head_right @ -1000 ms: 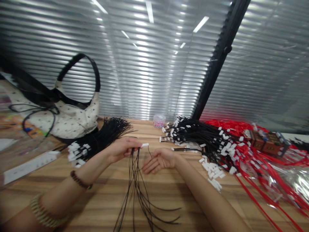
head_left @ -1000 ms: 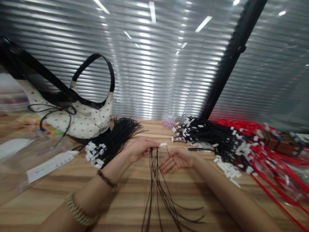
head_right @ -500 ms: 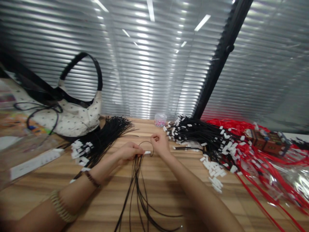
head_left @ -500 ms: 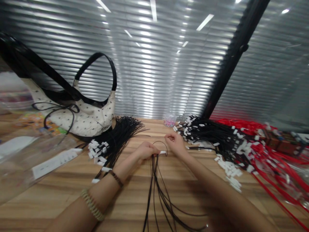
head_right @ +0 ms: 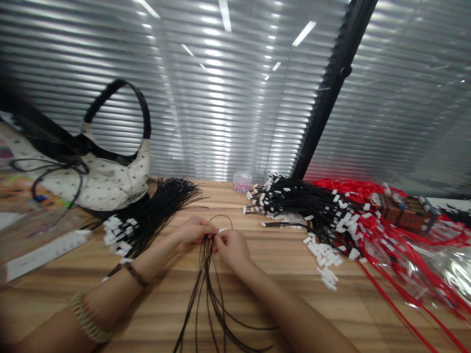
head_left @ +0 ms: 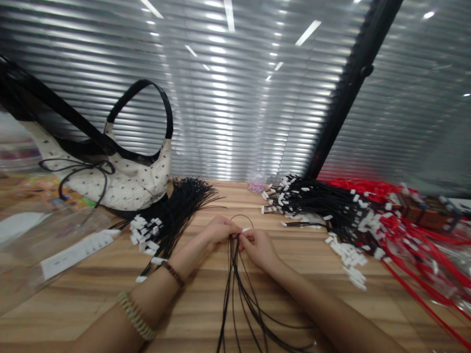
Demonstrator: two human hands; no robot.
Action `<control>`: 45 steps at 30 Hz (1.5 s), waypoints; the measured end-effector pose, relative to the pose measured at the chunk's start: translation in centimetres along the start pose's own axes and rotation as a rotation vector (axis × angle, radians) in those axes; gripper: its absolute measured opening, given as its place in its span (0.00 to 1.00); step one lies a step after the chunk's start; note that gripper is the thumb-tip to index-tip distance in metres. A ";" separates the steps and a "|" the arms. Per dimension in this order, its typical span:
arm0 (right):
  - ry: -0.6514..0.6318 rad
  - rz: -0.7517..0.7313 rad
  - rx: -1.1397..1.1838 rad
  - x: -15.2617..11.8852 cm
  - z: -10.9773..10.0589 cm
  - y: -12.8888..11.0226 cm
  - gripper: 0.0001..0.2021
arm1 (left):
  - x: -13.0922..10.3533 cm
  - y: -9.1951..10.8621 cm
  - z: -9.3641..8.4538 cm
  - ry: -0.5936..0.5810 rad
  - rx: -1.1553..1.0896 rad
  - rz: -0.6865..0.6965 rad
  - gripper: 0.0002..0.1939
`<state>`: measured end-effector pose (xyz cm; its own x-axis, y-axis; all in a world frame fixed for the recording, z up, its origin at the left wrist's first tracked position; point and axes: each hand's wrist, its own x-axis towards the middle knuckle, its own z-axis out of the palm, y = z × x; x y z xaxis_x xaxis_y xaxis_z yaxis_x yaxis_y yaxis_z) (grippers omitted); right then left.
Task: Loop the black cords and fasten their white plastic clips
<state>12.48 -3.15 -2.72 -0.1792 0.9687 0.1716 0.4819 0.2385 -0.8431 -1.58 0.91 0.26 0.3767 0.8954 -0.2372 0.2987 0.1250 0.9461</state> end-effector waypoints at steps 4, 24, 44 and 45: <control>0.048 0.027 -0.042 -0.1 0.5 0.2 0.10 | -0.1 0.3 0.1 0.001 -0.001 0.000 0.12; -0.184 0.186 0.493 -8.0 -12.7 -1.6 0.06 | -0.3 0.7 0.2 0.057 0.025 -0.080 0.12; -0.003 0.165 0.315 -3.6 -7.8 -1.9 0.17 | -0.2 0.9 -0.5 -0.005 0.013 -0.113 0.13; -0.033 0.217 0.352 -2.7 -6.5 -1.5 0.18 | -0.2 1.0 -0.5 -0.005 0.007 -0.113 0.13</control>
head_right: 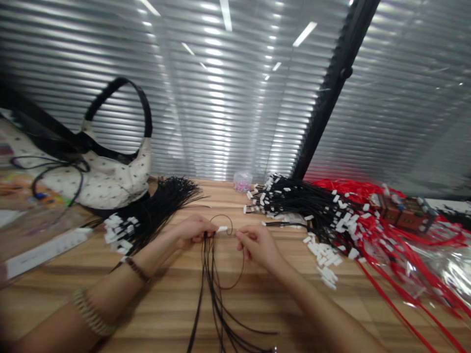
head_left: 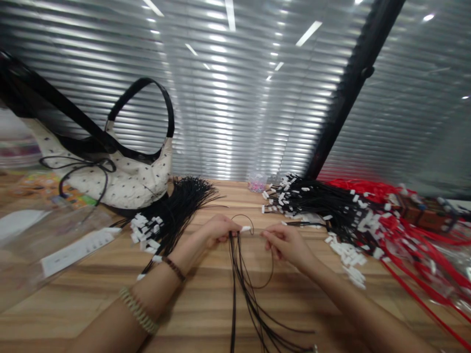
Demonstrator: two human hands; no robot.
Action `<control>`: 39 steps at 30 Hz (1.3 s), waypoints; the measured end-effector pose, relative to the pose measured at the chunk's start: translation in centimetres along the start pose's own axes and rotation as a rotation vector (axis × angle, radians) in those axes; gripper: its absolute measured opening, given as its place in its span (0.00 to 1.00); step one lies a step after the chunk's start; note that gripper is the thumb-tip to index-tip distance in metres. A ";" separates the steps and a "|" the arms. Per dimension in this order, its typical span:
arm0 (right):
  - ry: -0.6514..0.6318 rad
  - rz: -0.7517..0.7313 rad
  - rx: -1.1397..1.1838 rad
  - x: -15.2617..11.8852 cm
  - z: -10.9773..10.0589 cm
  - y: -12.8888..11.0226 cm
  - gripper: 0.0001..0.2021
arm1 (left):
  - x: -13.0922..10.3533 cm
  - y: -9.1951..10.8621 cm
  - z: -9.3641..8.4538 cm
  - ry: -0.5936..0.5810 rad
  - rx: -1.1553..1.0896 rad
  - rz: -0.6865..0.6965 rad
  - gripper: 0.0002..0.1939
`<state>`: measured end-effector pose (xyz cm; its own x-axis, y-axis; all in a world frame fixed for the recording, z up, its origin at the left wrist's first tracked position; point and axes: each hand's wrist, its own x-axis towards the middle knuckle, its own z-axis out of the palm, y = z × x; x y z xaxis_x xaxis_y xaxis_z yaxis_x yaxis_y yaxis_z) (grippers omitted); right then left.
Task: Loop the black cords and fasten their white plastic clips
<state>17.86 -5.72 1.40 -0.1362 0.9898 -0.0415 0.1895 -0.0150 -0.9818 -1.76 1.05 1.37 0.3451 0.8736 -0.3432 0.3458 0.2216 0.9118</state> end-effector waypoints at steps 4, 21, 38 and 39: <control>-0.074 0.102 0.090 2.6 2.2 1.9 0.21 | 0.1 0.3 0.0 0.010 -0.020 -0.008 0.12; 0.050 0.074 0.040 2.5 2.7 3.1 0.11 | 0.4 0.0 -0.1 0.016 -0.048 -0.041 0.14; 0.079 0.010 -0.007 2.4 3.1 2.7 0.10 | 0.7 -0.4 -0.3 -0.004 -0.013 -0.045 0.15; 0.081 0.004 -0.014 2.4 3.1 2.8 0.10 | 0.7 -0.3 -0.3 -0.003 -0.015 -0.042 0.15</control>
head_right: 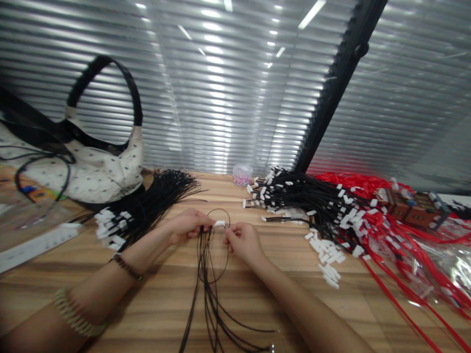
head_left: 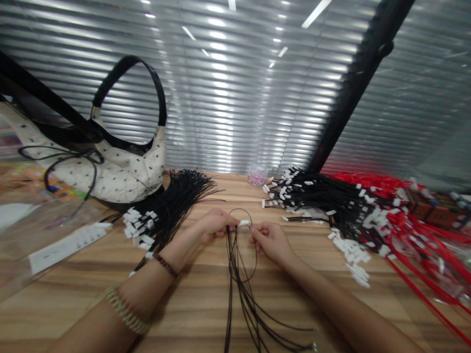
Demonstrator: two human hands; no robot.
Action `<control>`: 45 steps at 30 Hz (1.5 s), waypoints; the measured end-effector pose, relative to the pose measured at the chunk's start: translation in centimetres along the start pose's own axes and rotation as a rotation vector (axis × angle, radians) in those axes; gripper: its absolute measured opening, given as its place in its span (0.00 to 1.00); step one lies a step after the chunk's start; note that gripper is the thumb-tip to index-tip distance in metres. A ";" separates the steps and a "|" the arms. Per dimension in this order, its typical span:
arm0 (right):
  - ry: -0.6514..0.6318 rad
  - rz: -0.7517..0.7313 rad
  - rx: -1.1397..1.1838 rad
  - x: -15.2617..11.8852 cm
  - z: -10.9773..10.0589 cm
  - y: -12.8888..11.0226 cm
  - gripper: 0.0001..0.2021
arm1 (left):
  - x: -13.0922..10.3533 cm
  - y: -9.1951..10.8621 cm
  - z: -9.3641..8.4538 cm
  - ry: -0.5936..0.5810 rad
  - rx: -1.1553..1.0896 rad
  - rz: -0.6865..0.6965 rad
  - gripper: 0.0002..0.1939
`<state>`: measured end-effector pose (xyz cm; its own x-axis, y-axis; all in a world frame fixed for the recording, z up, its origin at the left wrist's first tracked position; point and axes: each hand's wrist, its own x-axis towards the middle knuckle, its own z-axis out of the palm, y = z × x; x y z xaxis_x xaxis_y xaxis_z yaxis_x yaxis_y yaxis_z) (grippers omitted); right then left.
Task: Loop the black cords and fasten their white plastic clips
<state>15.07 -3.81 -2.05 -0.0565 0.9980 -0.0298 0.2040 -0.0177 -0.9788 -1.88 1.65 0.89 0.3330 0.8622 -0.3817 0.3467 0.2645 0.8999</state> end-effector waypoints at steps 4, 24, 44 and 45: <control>0.016 -0.036 -0.042 0.2 0.2 0.5 0.10 | -0.1 0.0 0.0 -0.008 0.001 0.017 0.15; -0.001 -0.264 0.056 0.3 0.7 0.0 0.06 | -0.8 0.7 -0.1 -0.050 0.030 0.072 0.12; 0.062 -0.319 -0.072 0.6 0.9 1.2 0.07 | -0.4 0.1 -0.1 -0.074 0.039 0.097 0.11; 0.060 -0.312 -0.064 0.6 0.9 1.2 0.07 | -0.4 0.1 -0.1 -0.072 0.028 0.091 0.11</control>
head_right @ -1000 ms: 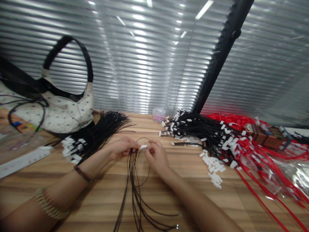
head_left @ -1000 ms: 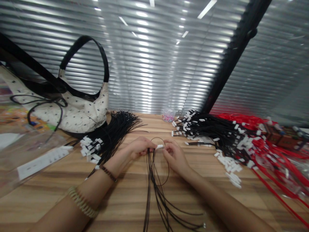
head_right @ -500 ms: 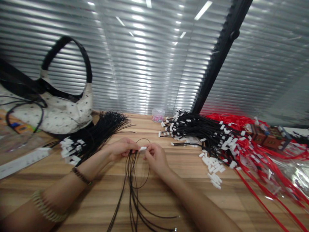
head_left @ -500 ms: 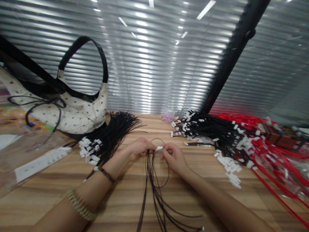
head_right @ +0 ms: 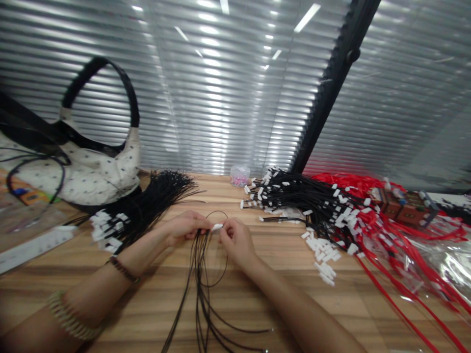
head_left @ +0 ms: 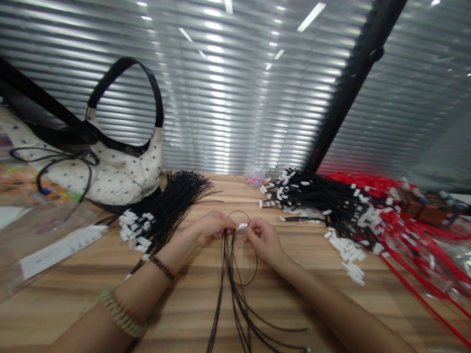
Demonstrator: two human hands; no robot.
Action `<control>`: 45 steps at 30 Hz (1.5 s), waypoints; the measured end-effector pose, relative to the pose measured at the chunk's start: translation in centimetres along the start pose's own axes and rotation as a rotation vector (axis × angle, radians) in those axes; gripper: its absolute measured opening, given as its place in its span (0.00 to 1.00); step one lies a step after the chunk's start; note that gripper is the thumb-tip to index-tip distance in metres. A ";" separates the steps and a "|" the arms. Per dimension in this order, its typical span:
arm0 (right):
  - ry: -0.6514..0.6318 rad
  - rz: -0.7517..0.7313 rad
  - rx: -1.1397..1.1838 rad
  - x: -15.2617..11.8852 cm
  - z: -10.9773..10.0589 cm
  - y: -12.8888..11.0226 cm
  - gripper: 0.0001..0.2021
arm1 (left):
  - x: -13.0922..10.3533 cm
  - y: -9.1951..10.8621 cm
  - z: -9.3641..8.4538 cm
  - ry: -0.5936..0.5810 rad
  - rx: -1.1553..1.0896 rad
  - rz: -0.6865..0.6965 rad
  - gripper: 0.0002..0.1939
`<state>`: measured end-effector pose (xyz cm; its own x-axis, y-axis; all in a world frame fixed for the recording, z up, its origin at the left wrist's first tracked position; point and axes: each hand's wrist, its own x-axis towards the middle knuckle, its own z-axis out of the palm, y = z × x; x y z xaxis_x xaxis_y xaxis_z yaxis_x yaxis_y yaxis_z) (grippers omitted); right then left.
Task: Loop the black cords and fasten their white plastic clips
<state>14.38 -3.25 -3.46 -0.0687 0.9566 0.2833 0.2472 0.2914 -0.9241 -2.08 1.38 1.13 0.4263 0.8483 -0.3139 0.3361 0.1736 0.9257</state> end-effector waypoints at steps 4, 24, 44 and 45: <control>0.045 0.024 0.015 0.3 -0.1 0.1 0.06 | 0.0 0.1 0.1 0.077 -0.128 -0.025 0.11; -0.640 0.864 0.723 5.4 -5.5 -0.7 0.30 | -2.8 4.3 -1.1 0.081 -0.243 0.105 0.13; 0.023 -0.027 -0.171 2.8 -1.0 -3.3 0.03 | -0.1 -0.4 0.5 0.144 0.069 -0.005 0.15; 0.000 -0.012 -0.186 2.0 -0.9 -3.1 0.02 | -0.1 -0.3 0.5 0.140 0.069 -0.003 0.14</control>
<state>14.32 -2.25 0.19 -0.0725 0.9530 0.2940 0.4204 0.2966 -0.8575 -1.83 1.02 0.77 0.3054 0.9104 -0.2792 0.3962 0.1452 0.9066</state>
